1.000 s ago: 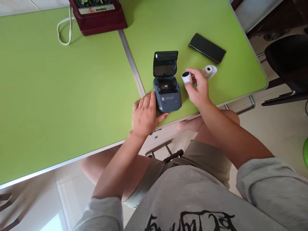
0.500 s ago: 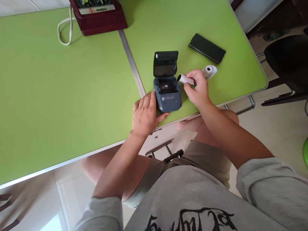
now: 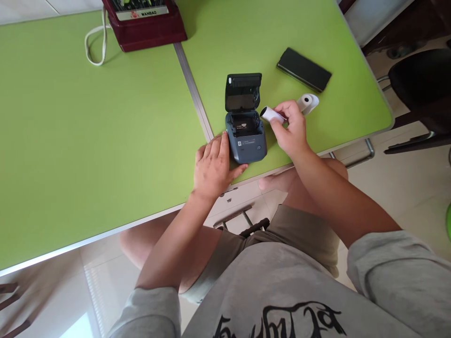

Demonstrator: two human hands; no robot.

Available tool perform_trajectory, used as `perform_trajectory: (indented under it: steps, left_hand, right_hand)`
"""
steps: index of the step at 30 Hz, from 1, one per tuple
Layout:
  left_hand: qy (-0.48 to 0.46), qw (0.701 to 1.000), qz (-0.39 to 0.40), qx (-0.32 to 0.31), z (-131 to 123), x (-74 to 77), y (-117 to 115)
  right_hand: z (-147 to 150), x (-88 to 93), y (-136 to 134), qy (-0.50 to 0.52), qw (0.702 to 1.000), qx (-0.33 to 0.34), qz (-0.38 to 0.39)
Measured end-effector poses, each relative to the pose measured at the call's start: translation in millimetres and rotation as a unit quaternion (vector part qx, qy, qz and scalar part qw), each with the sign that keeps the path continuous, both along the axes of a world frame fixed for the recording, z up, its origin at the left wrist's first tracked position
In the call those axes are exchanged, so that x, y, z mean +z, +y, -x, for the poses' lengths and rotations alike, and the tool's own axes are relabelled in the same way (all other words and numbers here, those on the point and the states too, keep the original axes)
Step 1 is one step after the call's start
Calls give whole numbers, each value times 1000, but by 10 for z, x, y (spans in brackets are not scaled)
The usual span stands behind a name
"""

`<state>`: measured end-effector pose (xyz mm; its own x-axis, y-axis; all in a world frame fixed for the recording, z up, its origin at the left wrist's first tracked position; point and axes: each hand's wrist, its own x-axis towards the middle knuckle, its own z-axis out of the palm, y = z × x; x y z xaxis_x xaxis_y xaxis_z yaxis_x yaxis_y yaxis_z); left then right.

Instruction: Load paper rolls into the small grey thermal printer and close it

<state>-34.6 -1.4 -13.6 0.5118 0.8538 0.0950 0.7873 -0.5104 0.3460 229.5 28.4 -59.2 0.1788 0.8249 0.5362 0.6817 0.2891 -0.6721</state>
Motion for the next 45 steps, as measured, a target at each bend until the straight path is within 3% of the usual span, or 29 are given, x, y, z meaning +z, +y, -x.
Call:
perform_trajectory:
  steps: [4, 6, 12, 15, 20, 27, 33, 39, 45]
  left_hand:
    - [2, 1000, -3, 8, -9, 14, -15]
    - [10, 1000, 3, 5, -10, 35, -21]
    - [13, 1000, 15, 3, -2, 67, -31]
    - [11, 1000, 12, -2, -1, 53, -31]
    - [6, 1000, 7, -3, 4, 45, -33]
    - [22, 1000, 10, -9, -5, 68, -36]
    - [1, 1000, 4, -1, 9, 76, -48]
    - [3, 999, -17, -33, 31, 60, -61]
    - [6, 998, -45, -40, 35, 28, -62]
  right_hand:
    - [-76, -19, 9, 21, 999, 28, 28]
    - [-103, 59, 0, 31, 997, 40, 55]
    - [169, 647, -74, -2, 994, 80, 68]
    - [352, 785, -47, -68, 985, 136, 77]
    - [396, 714, 51, -125, 973, 147, 129]
    - [382, 728, 86, -121, 974, 152, 120]
    - [423, 755, -101, -111, 980, 141, 83]
    - [449, 687, -330, -135, 975, 175, 34]
    - [262, 503, -161, 0, 994, 108, -8]
